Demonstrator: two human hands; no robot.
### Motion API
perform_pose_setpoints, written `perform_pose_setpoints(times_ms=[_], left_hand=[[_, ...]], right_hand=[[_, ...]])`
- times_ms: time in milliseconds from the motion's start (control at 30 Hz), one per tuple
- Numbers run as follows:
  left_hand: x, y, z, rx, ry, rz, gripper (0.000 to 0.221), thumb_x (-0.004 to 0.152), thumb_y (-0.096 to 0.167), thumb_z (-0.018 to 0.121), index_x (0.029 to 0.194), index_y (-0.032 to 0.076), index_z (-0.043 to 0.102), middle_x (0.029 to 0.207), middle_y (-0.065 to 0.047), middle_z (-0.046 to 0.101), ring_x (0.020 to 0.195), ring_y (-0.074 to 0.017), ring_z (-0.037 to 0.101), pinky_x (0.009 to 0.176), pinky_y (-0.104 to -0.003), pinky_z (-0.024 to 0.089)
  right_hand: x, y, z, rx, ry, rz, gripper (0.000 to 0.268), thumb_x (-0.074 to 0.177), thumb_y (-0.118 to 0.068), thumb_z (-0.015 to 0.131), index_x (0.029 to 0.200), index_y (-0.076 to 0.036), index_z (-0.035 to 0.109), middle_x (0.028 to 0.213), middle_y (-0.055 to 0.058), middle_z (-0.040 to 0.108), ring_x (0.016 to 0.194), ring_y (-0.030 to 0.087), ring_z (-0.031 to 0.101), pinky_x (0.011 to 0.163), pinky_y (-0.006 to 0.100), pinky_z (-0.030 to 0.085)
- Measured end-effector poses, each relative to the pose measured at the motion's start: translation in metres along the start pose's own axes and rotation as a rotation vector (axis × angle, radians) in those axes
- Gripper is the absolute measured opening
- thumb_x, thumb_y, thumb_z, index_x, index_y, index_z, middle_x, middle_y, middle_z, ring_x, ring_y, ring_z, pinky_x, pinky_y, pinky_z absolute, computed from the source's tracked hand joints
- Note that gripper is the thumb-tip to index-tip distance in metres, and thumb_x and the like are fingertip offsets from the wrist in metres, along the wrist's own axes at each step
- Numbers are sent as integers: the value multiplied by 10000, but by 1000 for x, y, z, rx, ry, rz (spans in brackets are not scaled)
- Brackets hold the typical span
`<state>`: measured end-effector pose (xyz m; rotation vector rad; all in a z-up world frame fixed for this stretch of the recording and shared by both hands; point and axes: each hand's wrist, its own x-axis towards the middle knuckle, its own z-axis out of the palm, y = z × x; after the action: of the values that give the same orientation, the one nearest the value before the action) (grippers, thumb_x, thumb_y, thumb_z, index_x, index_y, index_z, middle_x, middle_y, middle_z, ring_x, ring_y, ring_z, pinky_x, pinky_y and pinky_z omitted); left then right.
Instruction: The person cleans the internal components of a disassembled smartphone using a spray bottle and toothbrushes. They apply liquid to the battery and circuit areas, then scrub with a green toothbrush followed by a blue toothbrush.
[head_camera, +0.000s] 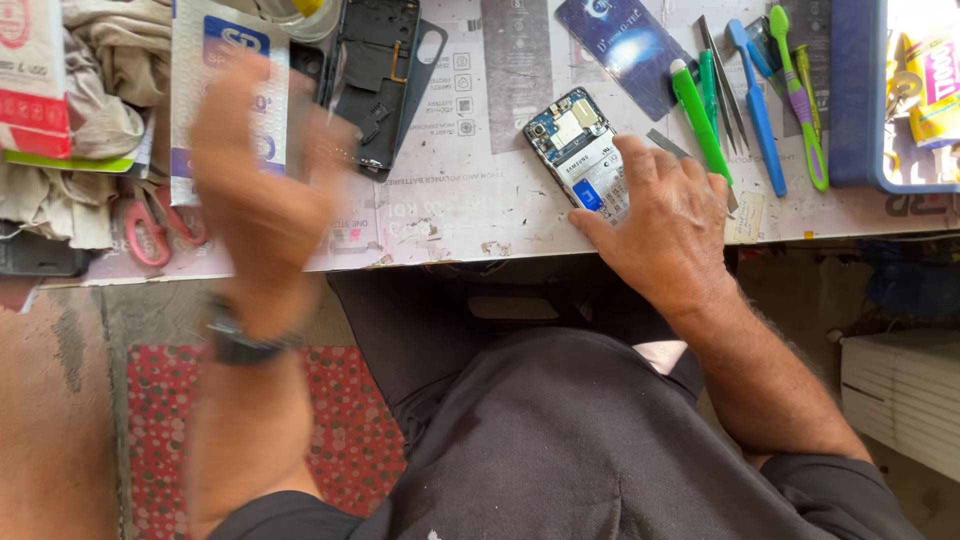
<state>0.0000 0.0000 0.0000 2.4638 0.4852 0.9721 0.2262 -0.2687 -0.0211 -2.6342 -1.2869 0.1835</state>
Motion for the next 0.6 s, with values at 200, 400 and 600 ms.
perform_pose_setpoints(times_ms=[200, 400, 600], left_hand=[[-27, 77, 94, -110, -233, 83, 316, 910, 235, 792, 1143, 48, 689, 1250, -93, 627, 1171, -276, 570, 1026, -490, 397], [-28, 94, 123, -44, -280, 162, 339, 891, 299, 793, 1130, 75, 707, 1263, -29, 633, 1211, -247, 519, 1060, -496, 346], [-38, 95, 122, -25, -327, 143, 373, 870, 289, 804, 1151, 71, 692, 1270, -39, 624, 1231, -250, 522, 1067, -502, 345]], right_hand=[[6, 0, -7, 8, 107, -44, 977, 663, -448, 960, 1452, -73, 522, 1202, 184, 678, 1110, 341, 596, 936, 521, 361], [19, -1, -13, 68, 46, -11, 1050, 547, -530, 984, 1394, -64, 573, 1138, 159, 682, 1108, 329, 589, 936, 531, 351], [16, 3, -9, -2, 8, -25, 981, 629, -531, 967, 1353, 23, 604, 1152, 227, 631, 1049, 337, 627, 838, 514, 490]])
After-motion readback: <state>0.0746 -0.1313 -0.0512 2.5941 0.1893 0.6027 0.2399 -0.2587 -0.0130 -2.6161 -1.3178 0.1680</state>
